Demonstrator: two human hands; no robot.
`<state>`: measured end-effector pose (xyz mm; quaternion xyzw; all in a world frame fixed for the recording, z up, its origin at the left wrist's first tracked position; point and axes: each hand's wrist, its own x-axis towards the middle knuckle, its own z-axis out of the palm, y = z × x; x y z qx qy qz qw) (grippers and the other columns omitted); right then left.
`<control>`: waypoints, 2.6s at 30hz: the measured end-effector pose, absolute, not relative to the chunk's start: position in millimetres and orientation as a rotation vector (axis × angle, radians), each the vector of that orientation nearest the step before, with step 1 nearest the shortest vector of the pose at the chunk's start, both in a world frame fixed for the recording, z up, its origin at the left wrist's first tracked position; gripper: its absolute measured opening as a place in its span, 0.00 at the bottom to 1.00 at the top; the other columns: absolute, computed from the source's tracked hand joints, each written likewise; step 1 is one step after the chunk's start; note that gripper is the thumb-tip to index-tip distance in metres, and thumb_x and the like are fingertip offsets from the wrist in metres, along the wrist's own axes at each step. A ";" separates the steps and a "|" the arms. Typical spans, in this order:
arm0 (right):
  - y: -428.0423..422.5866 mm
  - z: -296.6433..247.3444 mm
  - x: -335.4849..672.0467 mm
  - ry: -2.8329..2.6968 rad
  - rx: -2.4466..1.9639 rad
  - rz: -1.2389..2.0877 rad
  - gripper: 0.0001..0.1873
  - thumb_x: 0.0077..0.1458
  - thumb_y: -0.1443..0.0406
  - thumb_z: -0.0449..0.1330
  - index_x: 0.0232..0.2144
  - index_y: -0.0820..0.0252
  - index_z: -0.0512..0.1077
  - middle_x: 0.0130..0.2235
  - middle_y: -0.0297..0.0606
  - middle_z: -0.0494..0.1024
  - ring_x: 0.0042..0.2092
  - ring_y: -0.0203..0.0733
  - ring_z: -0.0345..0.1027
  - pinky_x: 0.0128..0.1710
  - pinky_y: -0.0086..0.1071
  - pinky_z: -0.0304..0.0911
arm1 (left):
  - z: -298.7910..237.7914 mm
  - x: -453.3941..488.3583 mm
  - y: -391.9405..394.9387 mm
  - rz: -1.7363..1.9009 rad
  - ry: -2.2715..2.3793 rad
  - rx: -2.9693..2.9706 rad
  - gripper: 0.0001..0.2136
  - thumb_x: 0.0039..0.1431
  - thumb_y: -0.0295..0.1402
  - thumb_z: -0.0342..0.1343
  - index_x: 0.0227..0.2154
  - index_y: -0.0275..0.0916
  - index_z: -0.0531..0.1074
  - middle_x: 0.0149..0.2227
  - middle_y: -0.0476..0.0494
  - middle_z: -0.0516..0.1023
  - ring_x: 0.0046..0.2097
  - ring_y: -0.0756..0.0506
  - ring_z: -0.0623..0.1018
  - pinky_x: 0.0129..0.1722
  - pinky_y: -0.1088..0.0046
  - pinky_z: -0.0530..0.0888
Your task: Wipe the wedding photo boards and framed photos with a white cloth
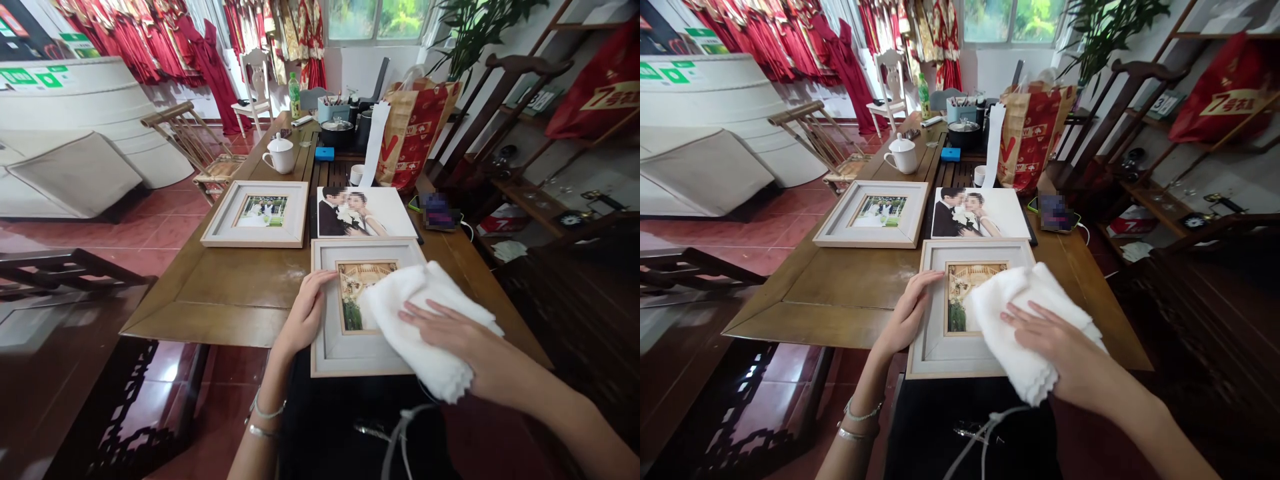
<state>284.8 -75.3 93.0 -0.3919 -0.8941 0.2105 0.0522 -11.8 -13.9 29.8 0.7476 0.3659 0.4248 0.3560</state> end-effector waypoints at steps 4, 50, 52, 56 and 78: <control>-56.1 81.5 305.1 -2.746 -1.303 0.303 0.15 0.46 0.72 0.55 0.39 0.59 0.72 0.61 0.46 0.66 0.64 0.52 0.54 0.62 0.51 0.53 | 30.4 -11.8 -14.4 1.090 0.960 1.930 0.20 0.65 0.22 0.39 0.55 0.44 0.64 0.58 0.43 0.68 0.62 0.45 0.61 0.65 0.59 0.56; -9.6 78.1 206.2 -2.670 -1.375 0.268 0.27 0.39 0.79 0.53 0.46 0.70 0.69 0.64 0.58 0.59 0.68 0.57 0.40 0.65 0.52 0.44 | 31.6 -12.4 -17.1 1.041 0.965 1.914 0.22 0.64 0.25 0.42 0.59 0.45 0.60 0.62 0.41 0.62 0.65 0.42 0.57 0.66 0.53 0.53; -27.5 83.4 197.0 -2.747 -1.216 0.400 0.29 0.36 0.80 0.53 0.45 0.68 0.70 0.65 0.57 0.57 0.69 0.55 0.35 0.66 0.51 0.42 | 30.3 -12.1 -17.0 1.054 0.982 1.902 0.21 0.65 0.25 0.42 0.59 0.45 0.60 0.60 0.40 0.63 0.64 0.42 0.58 0.66 0.52 0.53; -59.0 96.6 206.1 -2.788 -1.099 0.634 0.26 0.34 0.81 0.53 0.39 0.63 0.71 0.65 0.52 0.58 0.69 0.48 0.38 0.66 0.45 0.43 | 29.9 -11.8 -17.4 1.061 1.001 1.895 0.20 0.65 0.25 0.42 0.58 0.45 0.60 0.59 0.40 0.64 0.64 0.42 0.59 0.66 0.53 0.54; 33.5 70.2 267.1 -2.548 -1.534 -0.069 0.17 0.47 0.73 0.54 0.41 0.65 0.71 0.61 0.55 0.66 0.66 0.58 0.48 0.62 0.54 0.50 | 33.4 -12.9 -16.9 1.062 0.972 1.933 0.21 0.64 0.24 0.41 0.57 0.45 0.64 0.60 0.42 0.65 0.64 0.41 0.60 0.66 0.52 0.55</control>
